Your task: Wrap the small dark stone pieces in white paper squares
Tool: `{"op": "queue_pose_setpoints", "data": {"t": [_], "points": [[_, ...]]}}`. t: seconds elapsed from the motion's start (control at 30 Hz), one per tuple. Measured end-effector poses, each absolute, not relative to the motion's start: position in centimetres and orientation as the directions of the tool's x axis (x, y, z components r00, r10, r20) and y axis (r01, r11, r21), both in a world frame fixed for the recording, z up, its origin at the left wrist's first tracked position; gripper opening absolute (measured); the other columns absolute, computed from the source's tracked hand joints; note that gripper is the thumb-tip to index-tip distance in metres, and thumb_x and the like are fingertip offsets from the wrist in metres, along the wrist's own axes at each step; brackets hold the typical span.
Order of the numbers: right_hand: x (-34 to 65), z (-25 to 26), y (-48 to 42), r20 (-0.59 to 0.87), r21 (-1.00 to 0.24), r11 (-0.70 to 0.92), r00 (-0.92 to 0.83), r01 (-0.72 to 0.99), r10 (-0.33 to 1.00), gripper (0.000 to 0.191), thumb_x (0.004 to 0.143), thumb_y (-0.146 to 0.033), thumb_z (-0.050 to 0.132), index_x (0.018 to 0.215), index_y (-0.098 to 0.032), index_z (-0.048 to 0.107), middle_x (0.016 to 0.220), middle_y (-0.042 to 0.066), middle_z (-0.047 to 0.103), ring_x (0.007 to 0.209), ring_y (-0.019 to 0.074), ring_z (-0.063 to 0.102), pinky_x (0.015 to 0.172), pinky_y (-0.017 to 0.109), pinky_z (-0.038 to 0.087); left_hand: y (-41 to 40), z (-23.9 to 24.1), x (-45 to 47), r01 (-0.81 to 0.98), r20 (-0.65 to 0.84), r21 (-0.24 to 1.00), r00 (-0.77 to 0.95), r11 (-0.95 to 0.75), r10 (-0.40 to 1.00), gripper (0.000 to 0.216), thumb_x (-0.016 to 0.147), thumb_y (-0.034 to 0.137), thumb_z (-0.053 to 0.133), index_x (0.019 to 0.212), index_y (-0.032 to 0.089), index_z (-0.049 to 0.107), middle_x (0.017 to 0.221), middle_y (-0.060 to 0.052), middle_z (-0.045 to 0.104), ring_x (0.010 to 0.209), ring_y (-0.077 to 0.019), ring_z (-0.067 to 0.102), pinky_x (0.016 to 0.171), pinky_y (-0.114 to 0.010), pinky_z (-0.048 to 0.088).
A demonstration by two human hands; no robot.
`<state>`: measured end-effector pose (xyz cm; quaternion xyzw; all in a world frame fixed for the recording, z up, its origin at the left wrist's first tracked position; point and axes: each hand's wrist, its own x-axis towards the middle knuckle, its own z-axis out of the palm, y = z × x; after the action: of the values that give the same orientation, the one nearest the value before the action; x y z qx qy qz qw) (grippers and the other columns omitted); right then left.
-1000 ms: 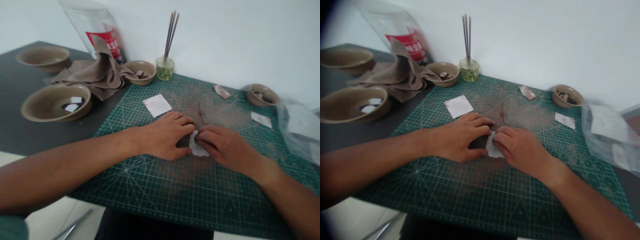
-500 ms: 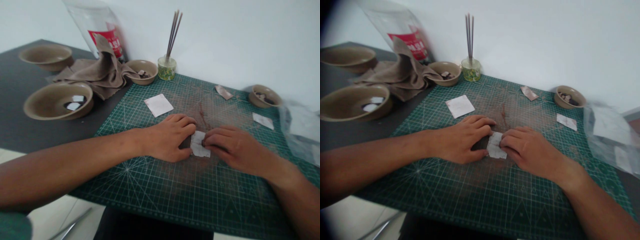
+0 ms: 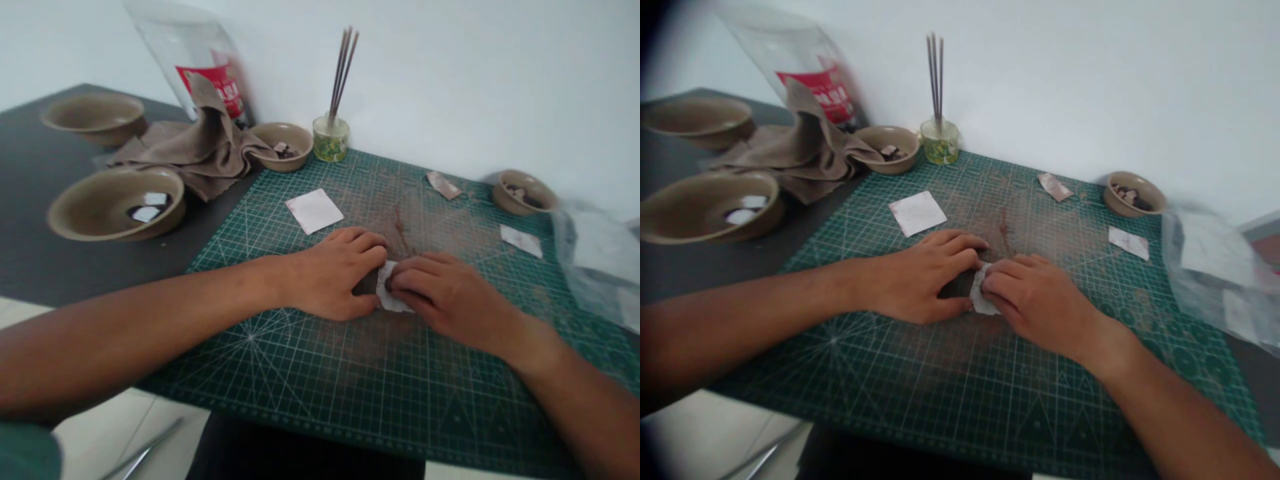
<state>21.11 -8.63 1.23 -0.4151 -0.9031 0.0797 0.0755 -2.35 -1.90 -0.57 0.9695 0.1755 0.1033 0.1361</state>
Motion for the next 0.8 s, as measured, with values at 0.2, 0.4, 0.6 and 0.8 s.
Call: {"op": "queue_pose_setpoints", "data": {"t": [0.2, 0.4, 0.6, 0.8], "points": [[21.5, 1.4, -8.5, 0.017, -0.266, 0.653, -0.674, 0.709, 0.739, 0.015, 0.098, -0.025, 0.053, 0.097, -0.022, 0.067, 0.099, 0.004, 0.07, 0.089, 0.0202, 0.063, 0.083, 0.037, 0.045, -1.9, -0.6, -2.3, 0.313, 0.158, 0.306, 0.914, -0.899, 0.372, 0.041, 0.087, 0.045, 0.06, 0.115, 0.017, 0.055, 0.137, -0.013, 0.049, 0.131, -0.0326, 0.041, 0.113, -0.049, 0.03], [20.4, 0.7, -8.6, 0.137, -0.191, 0.605, -0.59, 0.773, 0.796, 0.015, 0.098, -0.024, 0.052, 0.099, -0.019, 0.066, 0.104, 0.006, 0.07, 0.097, 0.0228, 0.061, 0.088, 0.039, 0.042, -1.9, -0.7, -2.3, 0.313, 0.157, 0.301, 0.915, -0.901, 0.371, 0.041, 0.087, 0.045, 0.06, 0.115, 0.016, 0.055, 0.136, -0.013, 0.049, 0.132, -0.0317, 0.04, 0.114, -0.047, 0.029], [21.0, 1.0, -8.9, 0.1, -0.173, 0.682, -0.676, 0.71, 0.73, 0.013, 0.097, -0.025, 0.055, 0.097, -0.022, 0.067, 0.102, 0.002, 0.072, 0.088, 0.02, 0.063, 0.079, 0.037, 0.039, -1.9, -0.6, -2.3, 0.318, 0.146, 0.301, 0.916, -0.899, 0.373, 0.041, 0.088, 0.047, 0.059, 0.115, 0.016, 0.054, 0.136, -0.013, 0.05, 0.131, -0.0318, 0.041, 0.113, -0.047, 0.03], [20.3, 0.5, -8.4, 0.202, -0.102, 0.572, -0.546, 0.814, 0.813, 0.015, 0.098, -0.026, 0.054, 0.098, -0.02, 0.067, 0.104, 0.005, 0.072, 0.094, 0.0231, 0.063, 0.081, 0.039, 0.038, -1.9, -0.5, -2.3, 0.33, 0.136, 0.299, 0.914, -0.896, 0.382, 0.043, 0.087, 0.045, 0.061, 0.117, 0.015, 0.053, 0.138, -0.013, 0.049, 0.133, -0.032, 0.04, 0.114, -0.047, 0.028]]}}
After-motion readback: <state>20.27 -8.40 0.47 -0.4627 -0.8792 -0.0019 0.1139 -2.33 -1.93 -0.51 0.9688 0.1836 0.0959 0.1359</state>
